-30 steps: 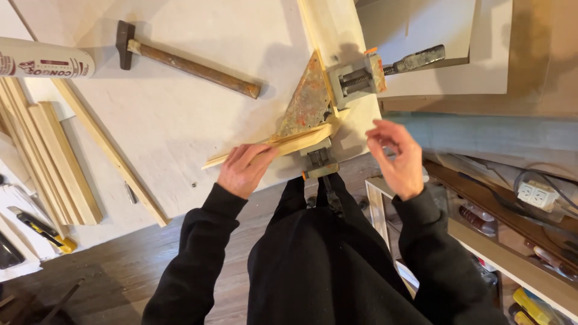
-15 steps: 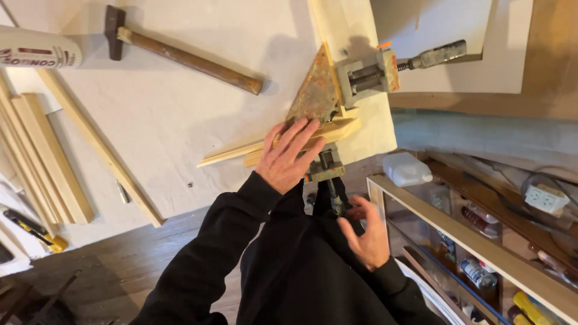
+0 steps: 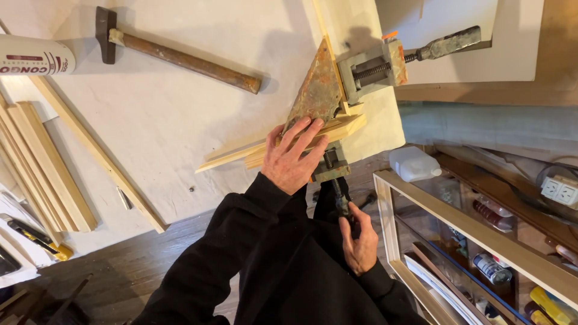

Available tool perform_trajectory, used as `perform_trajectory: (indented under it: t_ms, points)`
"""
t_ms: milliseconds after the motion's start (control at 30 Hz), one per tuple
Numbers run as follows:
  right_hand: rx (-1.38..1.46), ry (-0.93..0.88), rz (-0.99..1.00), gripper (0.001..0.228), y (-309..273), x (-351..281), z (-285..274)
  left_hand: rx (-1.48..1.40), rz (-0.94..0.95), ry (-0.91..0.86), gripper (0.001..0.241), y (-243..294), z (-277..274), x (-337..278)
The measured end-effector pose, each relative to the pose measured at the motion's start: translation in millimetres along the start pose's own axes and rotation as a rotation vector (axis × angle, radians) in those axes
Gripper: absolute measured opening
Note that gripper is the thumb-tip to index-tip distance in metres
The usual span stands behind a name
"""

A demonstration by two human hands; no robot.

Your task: The person fits mitered wood frame strips together and holds them in a corner vise, applies wood glue to a joint, presses the pieces together, and taps fasteners into the joint with a hammer while the corner stays clamped.

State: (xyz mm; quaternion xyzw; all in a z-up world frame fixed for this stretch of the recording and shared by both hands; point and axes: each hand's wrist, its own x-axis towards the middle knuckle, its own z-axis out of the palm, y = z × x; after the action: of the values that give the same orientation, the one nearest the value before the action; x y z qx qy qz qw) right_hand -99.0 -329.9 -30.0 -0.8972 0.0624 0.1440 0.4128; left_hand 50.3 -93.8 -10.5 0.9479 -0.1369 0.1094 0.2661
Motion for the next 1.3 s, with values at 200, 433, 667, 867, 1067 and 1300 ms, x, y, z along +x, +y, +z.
perform_trajectory:
  t_ms: [200,433,667,867,1067,1300]
  points:
    - [1.212,-0.214,0.557,0.033,40,4,15,0.025,0.001,-0.008,0.027,2,-1,0]
    - [0.841,-0.191,0.247,0.045,12,6,0,0.032,0.004,0.000,0.028,4,3,1]
    - [0.041,0.081,-0.179,0.035,-19,6,-8,0.025,-0.024,0.008,0.028,7,3,1]
    - [0.486,-0.133,0.317,0.041,6,3,1,0.073,-0.009,0.020,0.027,6,7,-3]
    - [0.558,-0.233,0.368,0.051,-2,15,-3,0.039,-0.013,0.008,0.031,5,5,-3]
    - [0.120,-0.122,0.181,0.052,8,12,9,0.042,-0.018,0.016,0.031,5,7,-3]
